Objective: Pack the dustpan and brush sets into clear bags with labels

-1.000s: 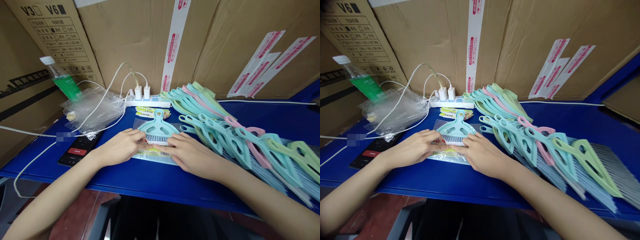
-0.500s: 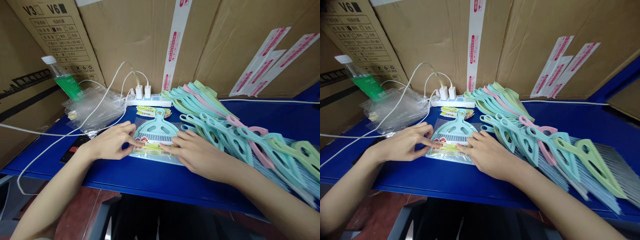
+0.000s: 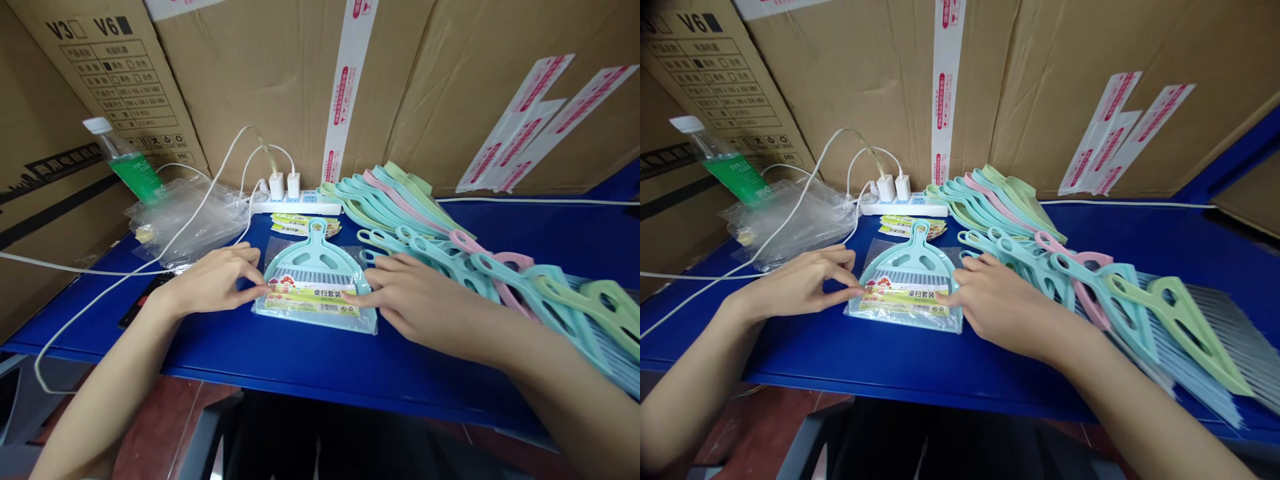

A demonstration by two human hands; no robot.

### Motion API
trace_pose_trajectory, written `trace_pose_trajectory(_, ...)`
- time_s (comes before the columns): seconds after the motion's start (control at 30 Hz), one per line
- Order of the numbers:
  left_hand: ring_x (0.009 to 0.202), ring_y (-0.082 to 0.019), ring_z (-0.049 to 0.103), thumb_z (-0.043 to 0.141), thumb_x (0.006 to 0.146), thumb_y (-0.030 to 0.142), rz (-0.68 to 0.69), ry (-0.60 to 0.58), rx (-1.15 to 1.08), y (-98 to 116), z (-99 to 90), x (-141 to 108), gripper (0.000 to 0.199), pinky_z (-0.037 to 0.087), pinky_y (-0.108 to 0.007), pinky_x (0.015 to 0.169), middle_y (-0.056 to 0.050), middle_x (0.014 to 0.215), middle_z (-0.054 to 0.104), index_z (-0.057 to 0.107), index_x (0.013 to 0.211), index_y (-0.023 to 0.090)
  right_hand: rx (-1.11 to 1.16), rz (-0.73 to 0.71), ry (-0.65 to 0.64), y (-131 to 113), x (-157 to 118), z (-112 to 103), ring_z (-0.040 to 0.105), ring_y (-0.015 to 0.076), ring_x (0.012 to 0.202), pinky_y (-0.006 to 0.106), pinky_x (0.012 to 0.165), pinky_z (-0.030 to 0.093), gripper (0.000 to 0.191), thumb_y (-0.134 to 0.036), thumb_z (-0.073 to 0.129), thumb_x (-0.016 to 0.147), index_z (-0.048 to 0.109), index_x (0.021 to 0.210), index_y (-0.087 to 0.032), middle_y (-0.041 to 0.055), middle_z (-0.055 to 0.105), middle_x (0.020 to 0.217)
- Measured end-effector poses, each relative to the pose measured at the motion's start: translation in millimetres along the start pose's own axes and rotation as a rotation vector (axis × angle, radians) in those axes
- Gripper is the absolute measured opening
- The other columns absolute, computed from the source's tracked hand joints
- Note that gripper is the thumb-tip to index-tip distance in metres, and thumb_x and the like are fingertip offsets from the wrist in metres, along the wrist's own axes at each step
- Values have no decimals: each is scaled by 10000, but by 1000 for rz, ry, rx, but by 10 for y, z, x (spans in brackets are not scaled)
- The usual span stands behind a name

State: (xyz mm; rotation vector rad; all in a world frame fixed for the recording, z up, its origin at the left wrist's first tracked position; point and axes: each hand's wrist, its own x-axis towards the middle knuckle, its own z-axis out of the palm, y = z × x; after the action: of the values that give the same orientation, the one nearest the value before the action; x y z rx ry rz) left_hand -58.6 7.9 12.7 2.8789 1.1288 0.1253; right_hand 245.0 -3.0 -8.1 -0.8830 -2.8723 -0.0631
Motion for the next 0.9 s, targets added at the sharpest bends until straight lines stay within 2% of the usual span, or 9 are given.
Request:
trace_pose_trajectory(0.1,645,-135,500,498,928,371,-24,-11,-10,10,8,8,331,392,-250,593,-3,653,526,738,761,215,14,18,-31,25,-23,-24,502,198,695,346,675,355,461,-30,440,807,777,949,-310,31,615,669)
trace_pose_trajectory(0.2,619,-128,522,469,930,357,-36,-14,-32,19,10,14,354,371,-239,560,2,630,550,703,709,207,19,26,-53,38,-30,-44,548,201,712,357,703,390,455,-34,446,801,776,949,-312,24,637,676)
trace_pose_trajectory(0.43,565,-104,529,439,907,338,-102,-17,-88,35,41,32,333,344,-228,552,13,668,633,666,705,204,74,71,-43,59,-33,-72,623,183,710,353,741,456,458,-24,436,785,777,945,-284,13,710,715)
trace_pose_trajectory(0.6,478,-97,451,497,865,369,-220,-55,-110,79,80,63,258,291,-233,516,46,552,558,641,721,210,99,126,-39,45,-37,-75,672,197,806,355,770,485,421,-53,429,788,769,923,-260,22,757,840)
trace_pose_trajectory(0.9,455,-89,446,513,806,354,-323,-72,-331,61,201,109,200,293,-223,517,76,499,511,519,671,207,111,173,-88,5,-8,-93,671,192,767,325,695,462,374,-67,417,786,734,874,-245,15,752,827)
